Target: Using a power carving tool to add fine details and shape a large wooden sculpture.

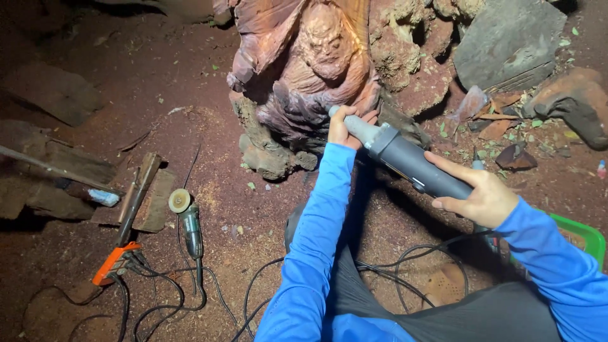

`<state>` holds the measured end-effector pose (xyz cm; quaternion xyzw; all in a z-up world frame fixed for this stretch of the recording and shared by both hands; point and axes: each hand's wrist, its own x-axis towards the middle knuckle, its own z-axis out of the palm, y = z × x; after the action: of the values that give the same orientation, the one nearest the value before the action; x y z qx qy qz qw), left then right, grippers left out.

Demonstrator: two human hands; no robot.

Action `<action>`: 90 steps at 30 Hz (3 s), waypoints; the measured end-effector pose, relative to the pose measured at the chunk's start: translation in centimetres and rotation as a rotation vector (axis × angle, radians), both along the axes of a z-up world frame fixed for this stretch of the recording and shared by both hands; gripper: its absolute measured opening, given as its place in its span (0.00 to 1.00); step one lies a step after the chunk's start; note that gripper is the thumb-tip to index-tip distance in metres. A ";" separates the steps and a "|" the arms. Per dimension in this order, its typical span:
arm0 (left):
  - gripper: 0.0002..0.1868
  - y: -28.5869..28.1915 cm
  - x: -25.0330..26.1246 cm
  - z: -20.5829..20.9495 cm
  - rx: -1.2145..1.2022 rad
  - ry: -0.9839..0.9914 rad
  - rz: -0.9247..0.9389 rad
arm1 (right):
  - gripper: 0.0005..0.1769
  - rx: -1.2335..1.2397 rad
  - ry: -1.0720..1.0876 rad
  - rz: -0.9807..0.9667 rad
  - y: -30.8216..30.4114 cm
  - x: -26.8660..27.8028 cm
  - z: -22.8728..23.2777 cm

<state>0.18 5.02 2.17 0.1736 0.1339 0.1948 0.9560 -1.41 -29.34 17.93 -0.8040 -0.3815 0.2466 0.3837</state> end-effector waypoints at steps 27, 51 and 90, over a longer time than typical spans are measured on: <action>0.10 -3.0 -0.7 -0.2 -0.098 -0.023 -0.029 | 0.53 0.021 0.001 0.092 -1.8 2.3 -0.6; 0.32 -5.0 2.8 4.9 0.808 0.363 0.179 | 0.71 0.417 0.014 -0.159 1.5 -6.2 -13.0; 0.26 -0.8 -0.7 8.7 0.645 0.154 0.259 | 0.63 0.282 -0.059 -0.295 7.0 -6.3 -12.2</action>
<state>-0.56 4.24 10.85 0.4625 0.1581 0.3330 0.8064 -7.70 -22.31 5.69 -0.7965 -0.3016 0.1081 0.5129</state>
